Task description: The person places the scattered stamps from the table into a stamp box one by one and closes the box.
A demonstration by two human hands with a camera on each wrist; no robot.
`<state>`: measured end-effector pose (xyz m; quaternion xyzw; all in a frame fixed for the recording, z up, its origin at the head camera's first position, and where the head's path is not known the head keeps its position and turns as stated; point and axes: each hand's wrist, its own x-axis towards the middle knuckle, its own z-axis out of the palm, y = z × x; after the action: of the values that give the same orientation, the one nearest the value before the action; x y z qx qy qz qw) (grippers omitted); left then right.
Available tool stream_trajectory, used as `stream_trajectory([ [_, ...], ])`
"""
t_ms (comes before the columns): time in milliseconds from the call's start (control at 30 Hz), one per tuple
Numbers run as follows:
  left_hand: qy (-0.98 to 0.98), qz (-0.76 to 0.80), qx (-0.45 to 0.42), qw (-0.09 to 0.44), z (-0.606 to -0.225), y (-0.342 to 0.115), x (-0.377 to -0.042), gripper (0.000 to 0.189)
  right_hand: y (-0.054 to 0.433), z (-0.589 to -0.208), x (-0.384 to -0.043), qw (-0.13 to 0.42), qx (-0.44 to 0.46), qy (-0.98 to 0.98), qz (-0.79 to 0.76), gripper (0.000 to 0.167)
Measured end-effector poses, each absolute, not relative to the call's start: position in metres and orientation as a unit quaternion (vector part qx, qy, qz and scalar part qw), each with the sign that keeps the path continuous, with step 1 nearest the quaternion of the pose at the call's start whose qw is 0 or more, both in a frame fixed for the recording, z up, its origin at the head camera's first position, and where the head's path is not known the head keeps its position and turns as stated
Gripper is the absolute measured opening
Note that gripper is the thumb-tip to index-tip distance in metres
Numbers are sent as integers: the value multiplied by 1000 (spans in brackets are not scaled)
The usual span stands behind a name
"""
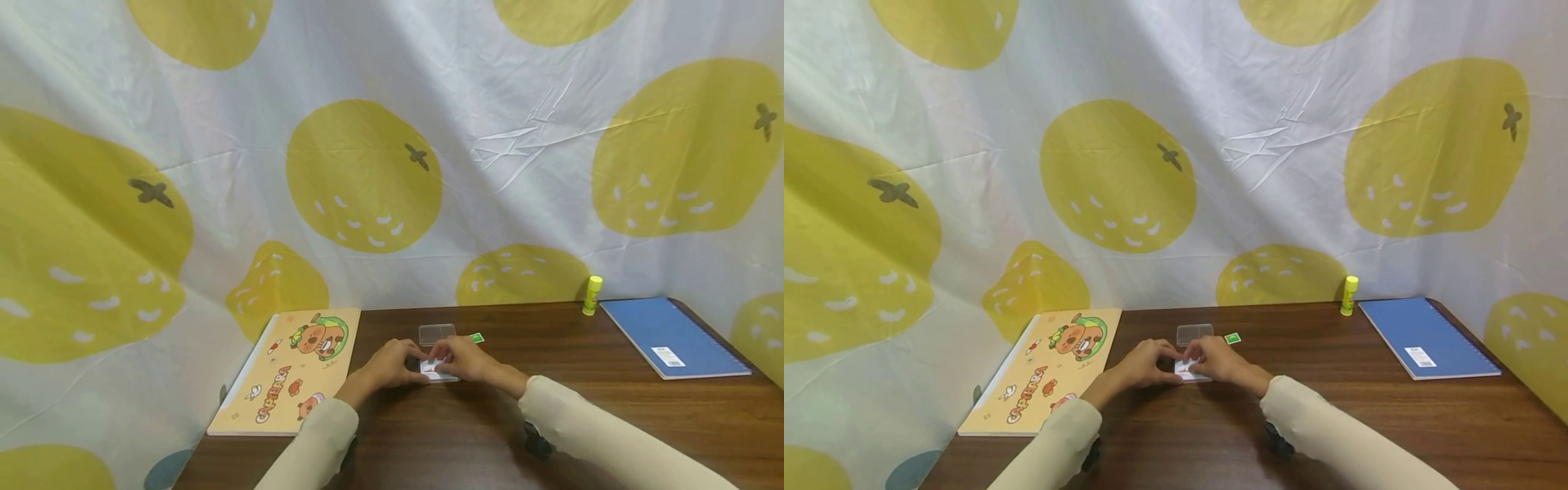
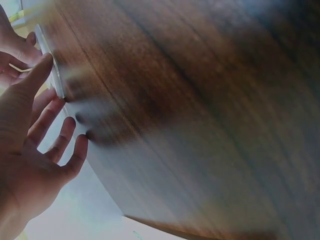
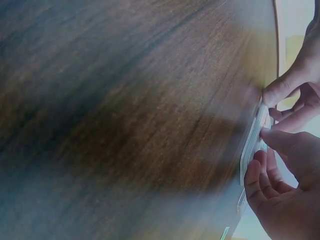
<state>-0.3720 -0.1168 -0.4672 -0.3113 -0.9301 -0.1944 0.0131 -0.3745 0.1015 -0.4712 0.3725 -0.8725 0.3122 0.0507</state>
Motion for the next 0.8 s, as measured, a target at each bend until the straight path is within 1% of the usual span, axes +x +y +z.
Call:
stream_trajectory([
  [167, -932, -193, -308, 13, -467, -116, -372, 45, 99, -472, -375, 48, 371, -872, 314, 8],
  [567, -933, -193, -304, 10, -466, -115, -371, 44, 99, -471, -373, 59, 368, -874, 312, 10],
  [800, -931, -194, -307, 11, -465, -116, -371, 43, 97, -474, -373, 65, 363, -877, 307, 9],
])
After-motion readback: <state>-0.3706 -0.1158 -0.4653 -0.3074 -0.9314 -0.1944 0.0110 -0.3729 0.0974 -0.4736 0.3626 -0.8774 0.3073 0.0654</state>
